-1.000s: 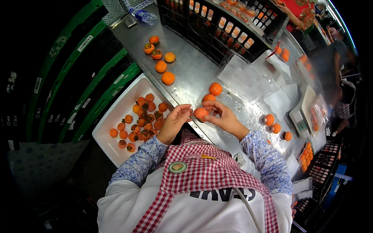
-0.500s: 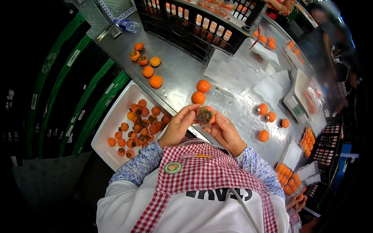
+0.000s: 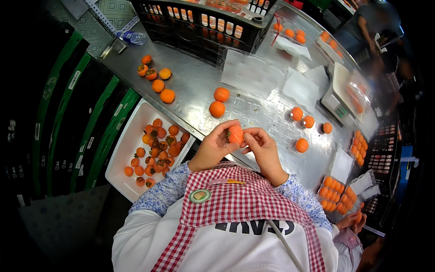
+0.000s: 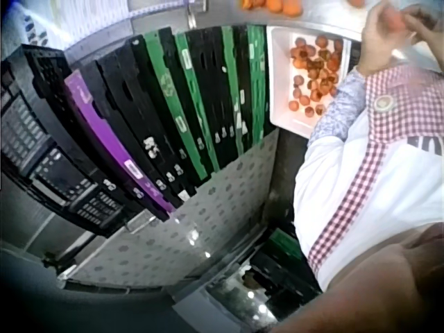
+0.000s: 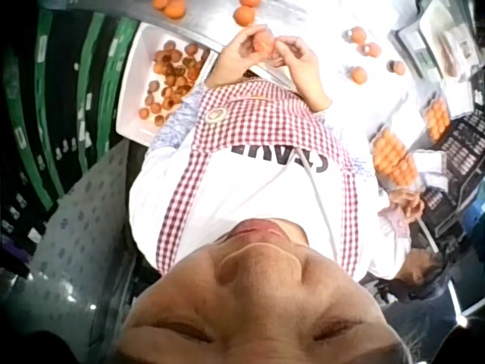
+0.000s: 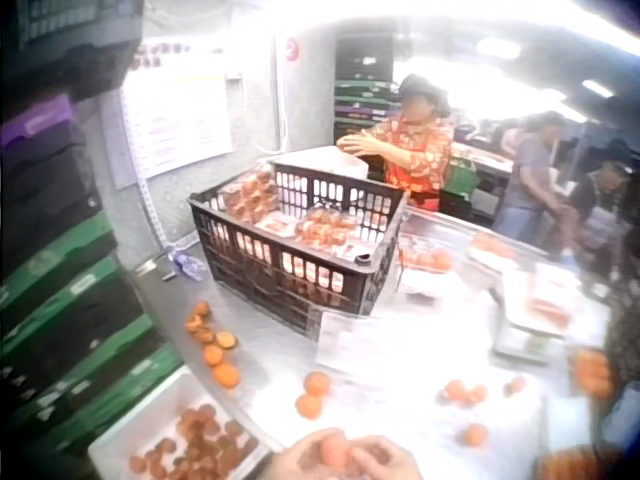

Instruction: The person picks up fruit from a crate by hand, checks each piece, and places them into plastic trays on a metal table, eventually putting the filled trays into a larger crate.

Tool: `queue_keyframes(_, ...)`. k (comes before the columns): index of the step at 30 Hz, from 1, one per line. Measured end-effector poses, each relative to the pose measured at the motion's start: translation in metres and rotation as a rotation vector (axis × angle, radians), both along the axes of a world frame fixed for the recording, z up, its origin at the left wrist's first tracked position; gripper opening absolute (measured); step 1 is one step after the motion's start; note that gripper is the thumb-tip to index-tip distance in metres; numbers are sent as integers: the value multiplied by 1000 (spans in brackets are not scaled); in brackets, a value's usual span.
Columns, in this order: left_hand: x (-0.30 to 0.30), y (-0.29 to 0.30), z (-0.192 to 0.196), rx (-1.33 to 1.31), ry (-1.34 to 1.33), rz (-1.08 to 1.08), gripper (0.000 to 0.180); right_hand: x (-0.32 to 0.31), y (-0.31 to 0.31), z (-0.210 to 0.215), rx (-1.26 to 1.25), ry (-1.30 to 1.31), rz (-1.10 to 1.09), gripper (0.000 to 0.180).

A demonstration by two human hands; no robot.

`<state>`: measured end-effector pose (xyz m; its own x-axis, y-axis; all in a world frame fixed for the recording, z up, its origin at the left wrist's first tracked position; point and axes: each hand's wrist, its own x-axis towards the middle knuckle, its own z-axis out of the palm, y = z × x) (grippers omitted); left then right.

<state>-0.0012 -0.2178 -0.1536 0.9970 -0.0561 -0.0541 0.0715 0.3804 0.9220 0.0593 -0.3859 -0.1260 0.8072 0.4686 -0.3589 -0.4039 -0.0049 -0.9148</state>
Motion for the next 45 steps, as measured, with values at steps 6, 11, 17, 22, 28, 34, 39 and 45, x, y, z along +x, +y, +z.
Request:
queue_keyframes(6,4,-8,-3,-674,146,-185,52,-2,-26,1,-7,-69,-117,22)
queue_keyframes(11,9,-20,-4,-869,196,-250,49,-5,-49,-7,-19,-131,-161,25)
queue_keyframes(17,10,-34,3,-849,205,-245,48,-9,-68,-6,-95,-204,-171,22)
queue_keyframes(22,10,-44,4,-769,211,-238,49,-16,-69,-7,-30,-362,-201,17)
queue_keyframes(28,10,-52,8,-749,221,-232,49,-16,-75,-9,-202,-748,-116,36)
queue_keyframes(34,14,-61,3,-750,261,-230,50,-14,-73,-6,-430,-1069,-15,62)
queue_keyframes(39,12,-66,-4,-633,367,-247,50,-13,-68,-5,-641,-1112,69,74)
queue_keyframes(45,11,-65,-17,-539,461,-275,49,-16,-70,-18,-617,-1028,143,68)
